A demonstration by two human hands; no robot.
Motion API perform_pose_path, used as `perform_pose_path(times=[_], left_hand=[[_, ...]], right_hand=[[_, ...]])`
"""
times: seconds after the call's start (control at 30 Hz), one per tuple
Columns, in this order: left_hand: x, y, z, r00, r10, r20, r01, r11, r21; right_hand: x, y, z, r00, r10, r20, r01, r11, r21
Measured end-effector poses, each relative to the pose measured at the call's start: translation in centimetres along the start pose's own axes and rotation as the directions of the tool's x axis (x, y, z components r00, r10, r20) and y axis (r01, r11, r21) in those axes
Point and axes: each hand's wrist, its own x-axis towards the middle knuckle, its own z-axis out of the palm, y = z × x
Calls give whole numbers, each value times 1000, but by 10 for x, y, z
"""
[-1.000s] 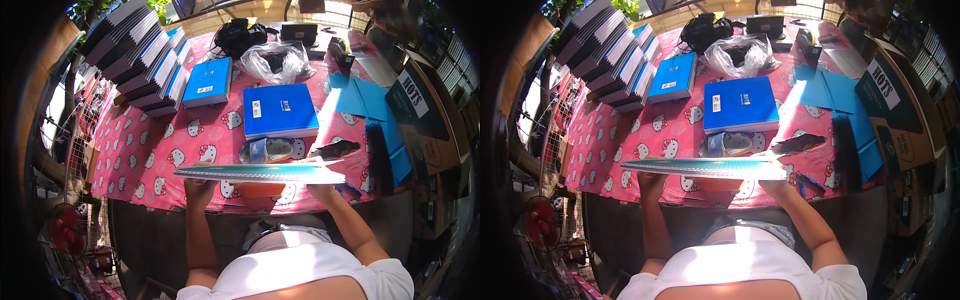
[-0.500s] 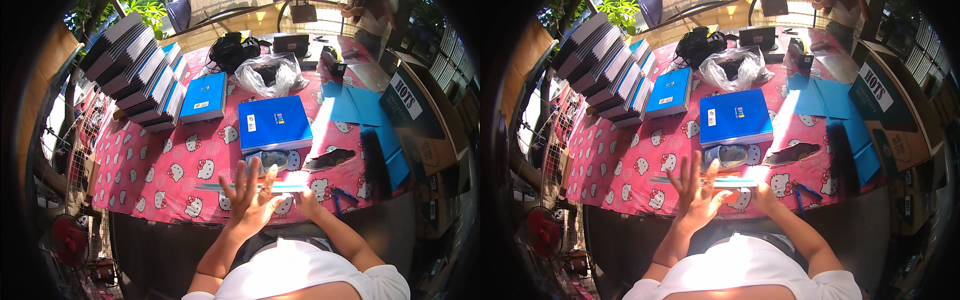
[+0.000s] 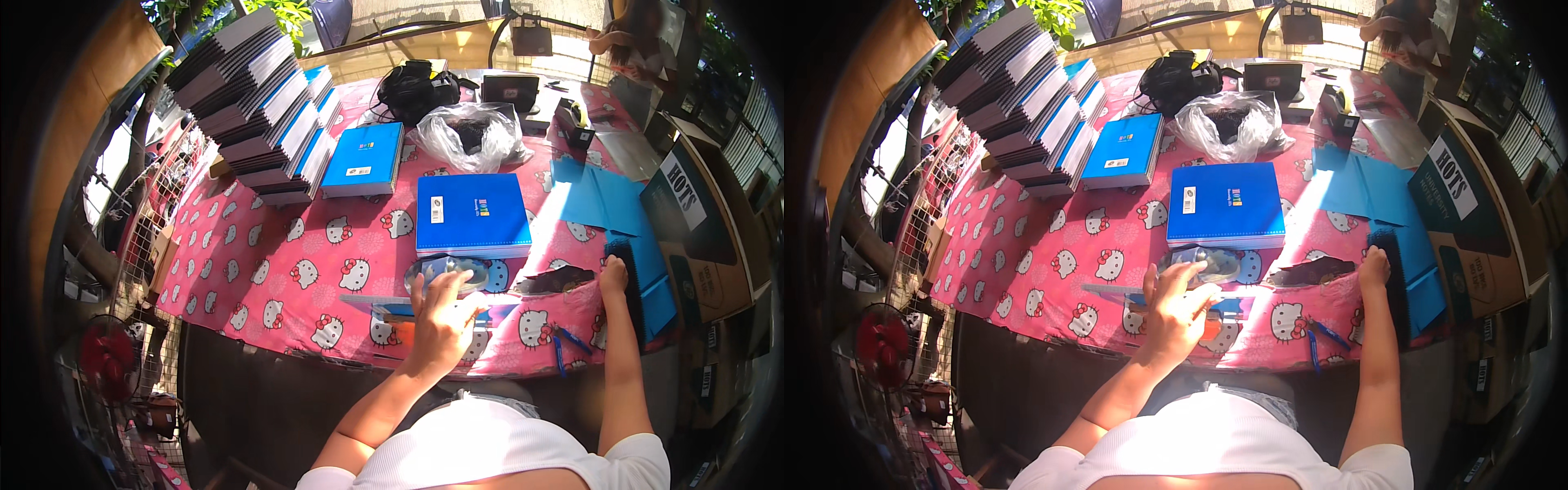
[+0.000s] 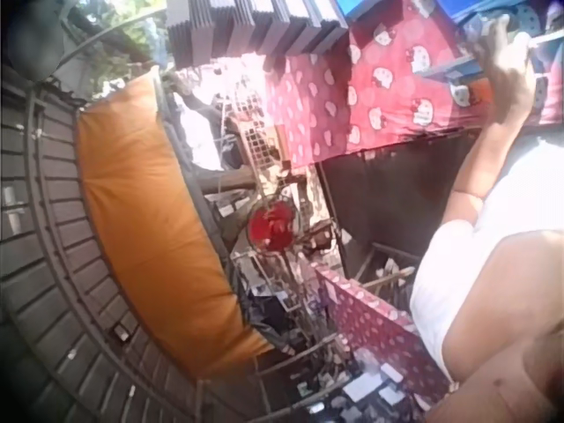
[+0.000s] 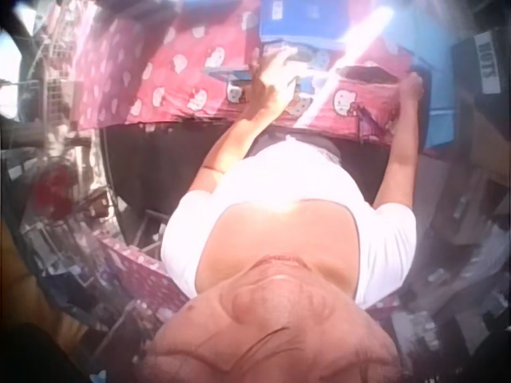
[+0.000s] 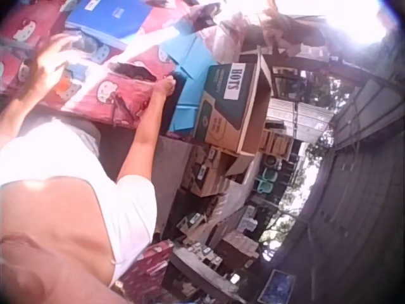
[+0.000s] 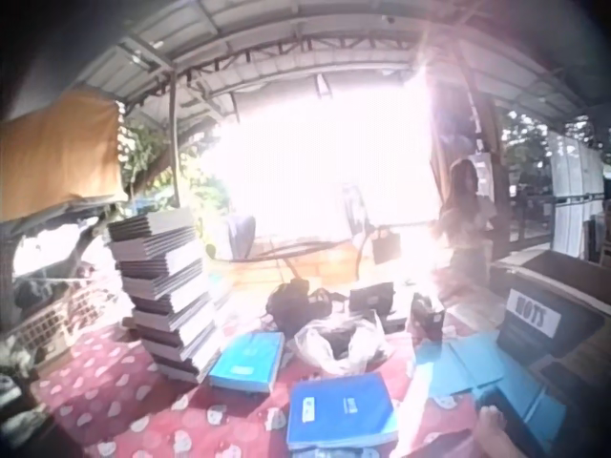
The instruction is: The person organizes spiral notebooks by flipping through pages and moving them across a table, while also handling smaller items such as tape and paper scraps.
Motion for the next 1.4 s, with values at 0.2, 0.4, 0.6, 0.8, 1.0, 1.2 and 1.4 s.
perform_pose_path(times=[0.2,0.4,0.6,0.8,1.0,1.2,1.4], left_hand=[[4,-1,3,999,-12,44,13,1000,-22],[6,-4,5,998,27,60,-25,999,-46],[9,0,10,999,24,46,-20,996,-87],[7,2,9,996,-3,90,12,995,-102],[7,3,11,999,-3,45,7,996,-89],[3,4,12,999,-26,45,29,997,-78],[4,8,10,998,-47,52,51,996,-74]], right_hand=[[6,-12,-18,999,-21,-31,23,998,55],[-93,-106,-120,802,-544,-246,547,503,670],[-150,-140,-162,701,-645,-304,562,239,792],[-133,-142,-169,636,-721,-275,578,208,789],[-114,-143,-161,482,-873,-68,449,179,876],[-132,-157,-176,521,-837,-167,539,171,825],[-128,-154,-168,452,-868,-203,637,155,756]])
